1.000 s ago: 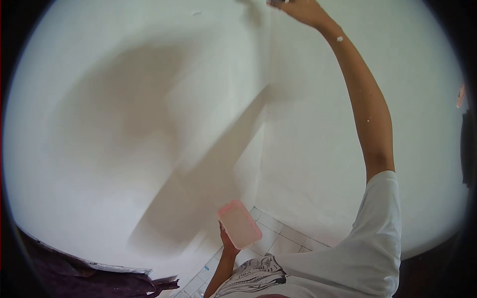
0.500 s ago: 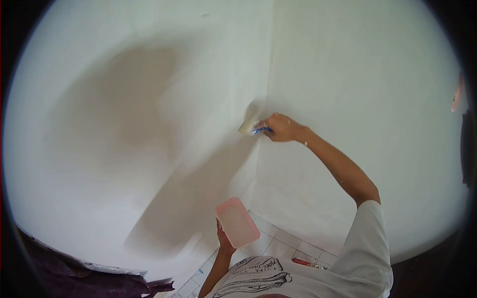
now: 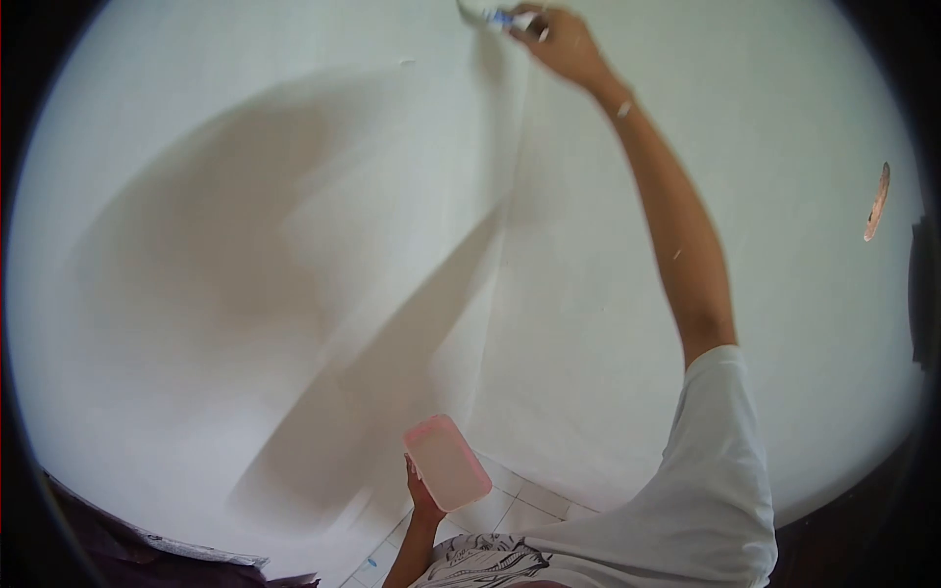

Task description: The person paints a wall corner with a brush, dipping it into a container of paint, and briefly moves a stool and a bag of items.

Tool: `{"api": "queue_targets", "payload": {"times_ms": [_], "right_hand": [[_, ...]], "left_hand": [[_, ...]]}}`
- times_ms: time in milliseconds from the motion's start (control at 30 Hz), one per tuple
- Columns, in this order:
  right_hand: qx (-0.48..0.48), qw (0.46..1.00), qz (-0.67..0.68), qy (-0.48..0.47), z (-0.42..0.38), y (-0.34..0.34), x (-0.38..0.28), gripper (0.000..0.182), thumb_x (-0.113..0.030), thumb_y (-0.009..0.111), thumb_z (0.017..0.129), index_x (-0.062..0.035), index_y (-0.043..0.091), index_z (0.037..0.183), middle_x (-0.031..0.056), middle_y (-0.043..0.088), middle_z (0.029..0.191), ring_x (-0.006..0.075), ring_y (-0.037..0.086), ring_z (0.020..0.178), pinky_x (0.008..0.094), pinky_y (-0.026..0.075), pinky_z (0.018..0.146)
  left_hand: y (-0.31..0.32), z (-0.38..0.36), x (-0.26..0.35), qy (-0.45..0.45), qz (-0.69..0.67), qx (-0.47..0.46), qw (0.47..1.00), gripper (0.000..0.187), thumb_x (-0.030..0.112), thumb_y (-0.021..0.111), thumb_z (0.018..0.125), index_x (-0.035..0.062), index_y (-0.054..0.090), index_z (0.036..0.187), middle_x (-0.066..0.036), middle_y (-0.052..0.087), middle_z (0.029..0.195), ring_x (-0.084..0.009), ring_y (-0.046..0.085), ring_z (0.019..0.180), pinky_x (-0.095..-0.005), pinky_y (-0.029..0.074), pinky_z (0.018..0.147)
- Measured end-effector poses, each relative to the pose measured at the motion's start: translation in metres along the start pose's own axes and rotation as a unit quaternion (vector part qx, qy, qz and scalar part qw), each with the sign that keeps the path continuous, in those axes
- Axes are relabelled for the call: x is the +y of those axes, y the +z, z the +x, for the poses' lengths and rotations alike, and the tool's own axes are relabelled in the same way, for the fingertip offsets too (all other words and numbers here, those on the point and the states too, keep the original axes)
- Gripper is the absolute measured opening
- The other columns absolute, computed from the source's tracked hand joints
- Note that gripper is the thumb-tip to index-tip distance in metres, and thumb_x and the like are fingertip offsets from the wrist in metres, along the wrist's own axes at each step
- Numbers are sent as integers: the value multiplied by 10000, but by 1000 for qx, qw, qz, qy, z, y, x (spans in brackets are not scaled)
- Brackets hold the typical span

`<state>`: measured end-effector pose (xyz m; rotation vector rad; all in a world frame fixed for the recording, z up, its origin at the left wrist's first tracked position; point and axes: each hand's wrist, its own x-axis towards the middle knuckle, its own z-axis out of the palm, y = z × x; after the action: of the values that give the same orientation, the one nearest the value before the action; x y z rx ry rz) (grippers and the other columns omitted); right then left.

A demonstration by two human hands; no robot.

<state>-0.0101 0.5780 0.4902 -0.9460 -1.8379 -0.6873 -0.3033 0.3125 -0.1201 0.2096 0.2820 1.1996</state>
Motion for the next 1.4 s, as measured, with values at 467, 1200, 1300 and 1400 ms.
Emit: {"api": "queue_targets", "payload": {"times_ms": [467,1200,1300,1400], "right_hand": [[-306,943,84,-96,-261,106,-41,242,-148,687,862,-136,763,1091,135,697,754,334,621,634,410,524,652],[-477,868,108,80,-419,118,-140,349,-104,594,872,-180,706,1195,173,713,1004,387,675,945,517,544,834],[-412,897,148,57,-323,101,-124,269,-130,649,832,-123,742,1085,176,704,902,380,651,926,501,510,884],[-190,971,112,-92,-223,55,-101,202,-134,702,881,-22,754,1040,205,694,813,309,636,642,392,523,657]], "left_hand": [[13,-29,13,-12,-11,3,1000,666,651,408,1008,200,432,1498,-64,571,1414,-301,584,1261,-550,506,1033],[-4,-71,14,41,-2,0,999,614,599,422,1028,208,419,1501,-38,578,1395,-274,598,1235,-523,530,1004],[-18,-74,17,26,-4,-16,1000,621,608,424,1024,208,422,1498,-36,582,1387,-272,599,1236,-519,535,1000],[-27,-75,11,33,13,0,999,699,670,387,1003,169,410,1490,-129,609,1319,-323,636,1169,-558,557,947]]}}
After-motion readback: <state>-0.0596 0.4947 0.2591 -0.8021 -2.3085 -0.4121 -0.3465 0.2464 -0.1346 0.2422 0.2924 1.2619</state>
